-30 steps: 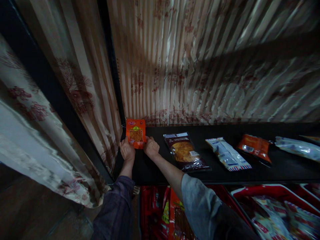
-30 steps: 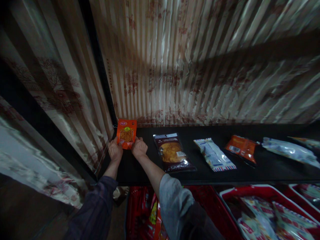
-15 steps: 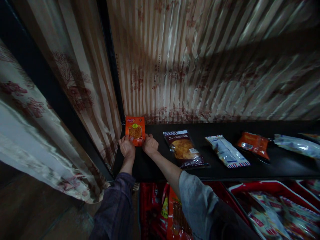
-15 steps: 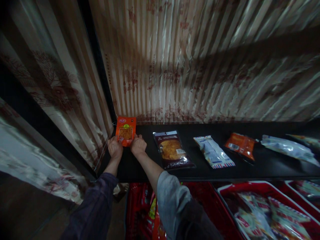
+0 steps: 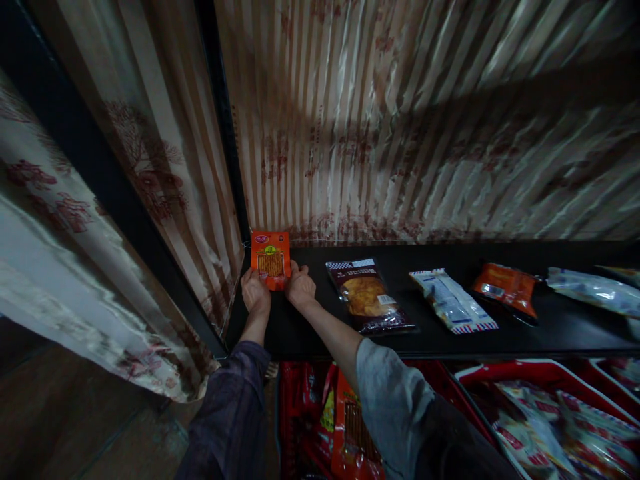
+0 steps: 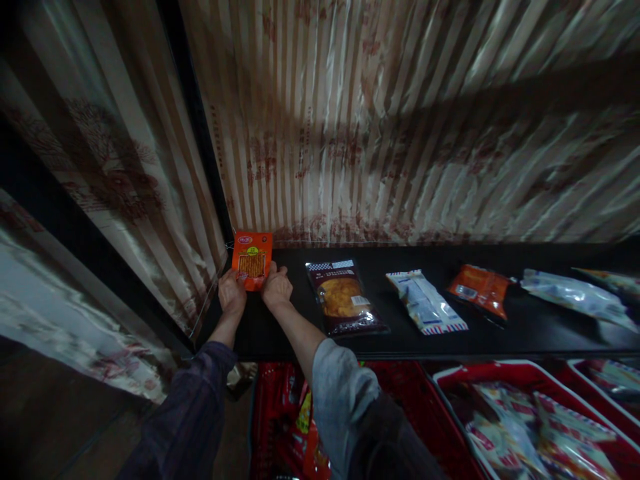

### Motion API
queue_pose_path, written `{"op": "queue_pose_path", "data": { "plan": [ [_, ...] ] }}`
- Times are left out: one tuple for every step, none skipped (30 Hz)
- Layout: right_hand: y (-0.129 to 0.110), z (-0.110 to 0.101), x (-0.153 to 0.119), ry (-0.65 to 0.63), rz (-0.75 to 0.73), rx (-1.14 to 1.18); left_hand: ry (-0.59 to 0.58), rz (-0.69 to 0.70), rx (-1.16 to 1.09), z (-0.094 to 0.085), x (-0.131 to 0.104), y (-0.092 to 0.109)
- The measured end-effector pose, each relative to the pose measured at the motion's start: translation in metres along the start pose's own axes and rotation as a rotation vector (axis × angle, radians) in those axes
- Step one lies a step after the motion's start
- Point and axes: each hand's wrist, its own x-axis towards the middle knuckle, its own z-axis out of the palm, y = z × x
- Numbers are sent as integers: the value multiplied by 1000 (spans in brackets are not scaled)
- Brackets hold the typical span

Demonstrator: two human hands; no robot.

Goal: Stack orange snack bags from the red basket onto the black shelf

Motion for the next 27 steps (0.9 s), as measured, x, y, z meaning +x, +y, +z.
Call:
{"op": "queue_pose_path", "data": {
  "plan": [
    [0,0,0,-1,2,3,5,2,-9,0,0,0],
    [0,0,0,1,2,8,11,3,-14,1,0,-1],
    [0,0,1,1,2,12,16,7,-15,2,0,-1],
    [0,1,1,0,0,17,19,15,-12,3,1,-2],
    [0,1,1,2,1,24,19,23,-6,3,1,-3],
    [0,1,1,4,3,34,19,29,2,4,1,-4],
    [1,1,0,7,7,46,17,33,10,5,1,-4],
    [1,1,0,10,6,62,15,35,16,6,2,-5],
    [2,1,-2,16,2,80,12,38,17,7,2,-6],
    [3,-1,-4,23,-4,97,10,41,12,7,2,-7],
    [4,-2,-6,31,-13,113,12,45,3,7,2,-7],
    [6,-4,-9,40,-28,127,15,52,-8,8,2,-7],
    [8,-6,-13,51,-45,137,17,61,-16,8,2,-7],
    [10,-8,-18,61,-64,145,20,70,-20,7,1,-6],
    [13,-10,-23,70,-88,153,22,78,-22,7,1,-5],
    [15,-13,-29,74,-115,163,27,84,-21,6,0,-4],
    [18,-16,-36,73,-144,177,30,91,-18,5,-1,-2],
    [21,-19,-44,65,-176,195,30,102,-14,3,-2,0],
    [23,-23,-52,55,-211,218,27,116,-8,1,-4,2],
    [26,-26,-61,44,-248,245,19,134,3,-2,-6,4],
    [29,-30,-70,32,-285,274,11,151,17,-6,-9,7],
    [33,-33,-80,20,-319,303,5,163,30,-10,-12,10],
    [37,-37,-90,4,-353,332,7,169,38,-15,-17,14],
    [41,-40,-101,-15,-384,362,13,171,40,-20,-23,18],
    [46,-43,-112,-41,-410,391,24,171,33,-27,-31,22],
    [53,-46,-124,-72,-428,419,33,177,18,-33,-40,27],
    [61,-48,-136,-105,-436,449,35,190,-2,-41,-52,33]
  ]
}}
